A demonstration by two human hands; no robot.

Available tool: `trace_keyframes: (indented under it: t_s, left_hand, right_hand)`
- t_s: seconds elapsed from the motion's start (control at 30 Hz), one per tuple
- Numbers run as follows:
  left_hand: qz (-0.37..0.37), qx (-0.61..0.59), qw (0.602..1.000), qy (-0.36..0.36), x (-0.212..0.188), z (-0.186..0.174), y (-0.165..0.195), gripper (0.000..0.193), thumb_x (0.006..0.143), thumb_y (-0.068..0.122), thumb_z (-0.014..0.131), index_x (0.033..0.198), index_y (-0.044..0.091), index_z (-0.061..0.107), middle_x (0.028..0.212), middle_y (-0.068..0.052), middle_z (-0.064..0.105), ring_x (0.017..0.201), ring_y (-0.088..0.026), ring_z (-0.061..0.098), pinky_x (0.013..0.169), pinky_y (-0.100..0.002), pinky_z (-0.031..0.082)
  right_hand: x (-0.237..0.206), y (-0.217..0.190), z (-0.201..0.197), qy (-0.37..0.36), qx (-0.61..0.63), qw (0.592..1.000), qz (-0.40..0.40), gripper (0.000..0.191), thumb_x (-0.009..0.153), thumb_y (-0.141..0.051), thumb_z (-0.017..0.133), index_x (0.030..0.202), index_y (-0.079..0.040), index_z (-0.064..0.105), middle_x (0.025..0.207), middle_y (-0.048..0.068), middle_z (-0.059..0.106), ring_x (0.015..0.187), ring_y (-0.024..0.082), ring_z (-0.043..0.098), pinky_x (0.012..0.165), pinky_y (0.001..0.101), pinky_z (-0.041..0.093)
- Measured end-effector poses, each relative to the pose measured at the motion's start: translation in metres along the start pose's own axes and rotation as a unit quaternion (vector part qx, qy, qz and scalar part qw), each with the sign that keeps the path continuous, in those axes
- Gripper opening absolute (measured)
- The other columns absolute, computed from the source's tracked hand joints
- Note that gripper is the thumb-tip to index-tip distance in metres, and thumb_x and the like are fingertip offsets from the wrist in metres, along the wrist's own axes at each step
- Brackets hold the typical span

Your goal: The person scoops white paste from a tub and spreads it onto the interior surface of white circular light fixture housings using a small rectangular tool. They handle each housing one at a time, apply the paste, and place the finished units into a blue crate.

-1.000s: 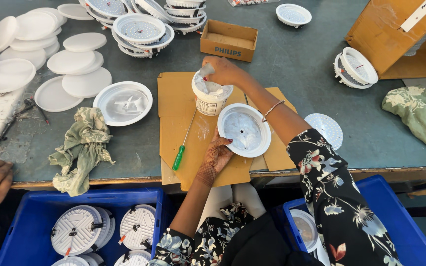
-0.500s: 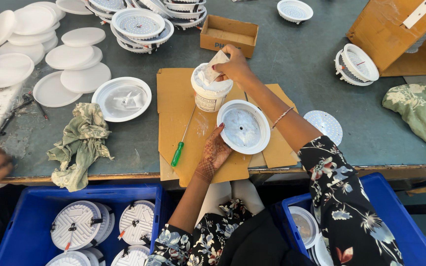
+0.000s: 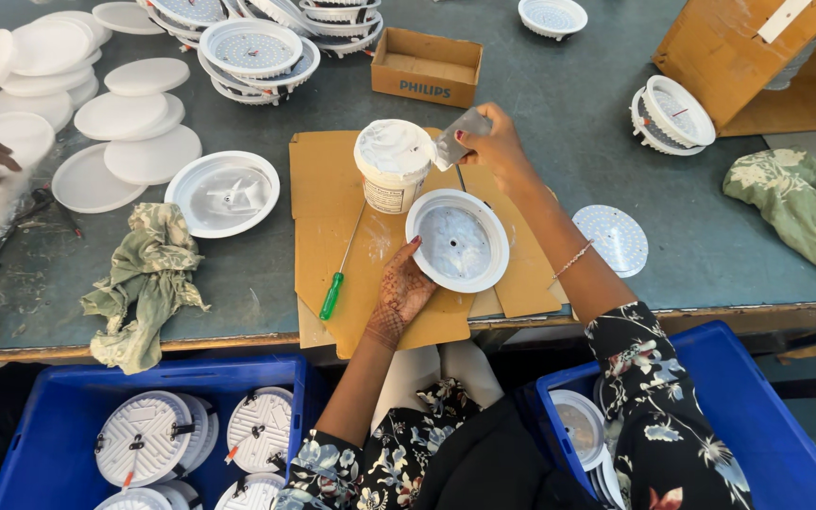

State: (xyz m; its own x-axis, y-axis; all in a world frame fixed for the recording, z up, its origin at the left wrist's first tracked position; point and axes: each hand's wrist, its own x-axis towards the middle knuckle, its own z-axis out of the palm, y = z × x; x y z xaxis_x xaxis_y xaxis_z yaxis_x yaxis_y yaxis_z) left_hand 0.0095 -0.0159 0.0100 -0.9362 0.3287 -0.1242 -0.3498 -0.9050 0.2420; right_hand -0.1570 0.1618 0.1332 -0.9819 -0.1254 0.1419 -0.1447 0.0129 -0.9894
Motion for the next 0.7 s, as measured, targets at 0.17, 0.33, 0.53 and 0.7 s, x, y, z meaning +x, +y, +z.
trace_keyframes:
  t_s: [0.17,0.33,0.53,0.7]
  left_hand:
    - [0.001,-0.002,1.0,0.024,0.001,-0.002,-0.001,0.05,0.095,0.016,0.063,0.139,0.0,0.048,0.139,-0.018,0.057,0.131,-0.033,0.056,0.113,-0.051,0.045]
    - [-0.011,-0.02,1.0,0.017,0.002,-0.001,-0.001,0.05,0.095,0.017,0.063,0.14,-0.001,0.048,0.14,-0.019,0.057,0.132,-0.033,0.055,0.113,-0.051,0.045]
    - [-0.004,-0.011,1.0,0.009,0.003,-0.001,-0.003,0.051,0.095,0.017,0.063,0.14,-0.001,0.047,0.14,-0.018,0.057,0.132,-0.033,0.054,0.114,-0.052,0.043]
    - [-0.003,-0.009,1.0,0.014,0.0,0.0,-0.002,0.052,0.094,0.016,0.064,0.14,-0.001,0.047,0.142,-0.019,0.055,0.134,-0.034,0.054,0.115,-0.052,0.043]
  right_hand:
    - [-0.006,0.019,0.006,0.017,0.008,1.0,0.0,0.028,0.092,-0.003,0.072,0.113,-0.001,0.053,0.106,0.016,0.07,0.088,0.023,0.076,0.072,0.0374,0.069]
    - [-0.028,0.014,0.02,0.021,-0.034,0.999,-0.01,0.025,0.096,-0.008,0.068,0.112,0.0,0.05,0.098,0.018,0.07,0.071,0.022,0.073,0.059,0.0351,0.065]
    - [-0.049,0.002,0.033,0.042,-0.04,0.998,-0.032,0.025,0.097,-0.007,0.065,0.114,-0.001,0.049,0.094,0.017,0.071,0.068,0.019,0.074,0.059,0.0318,0.067]
    - [-0.054,0.0,0.038,0.028,-0.037,0.997,-0.053,0.023,0.098,-0.007,0.065,0.113,0.0,0.048,0.096,0.018,0.072,0.069,0.02,0.076,0.059,0.0325,0.067]
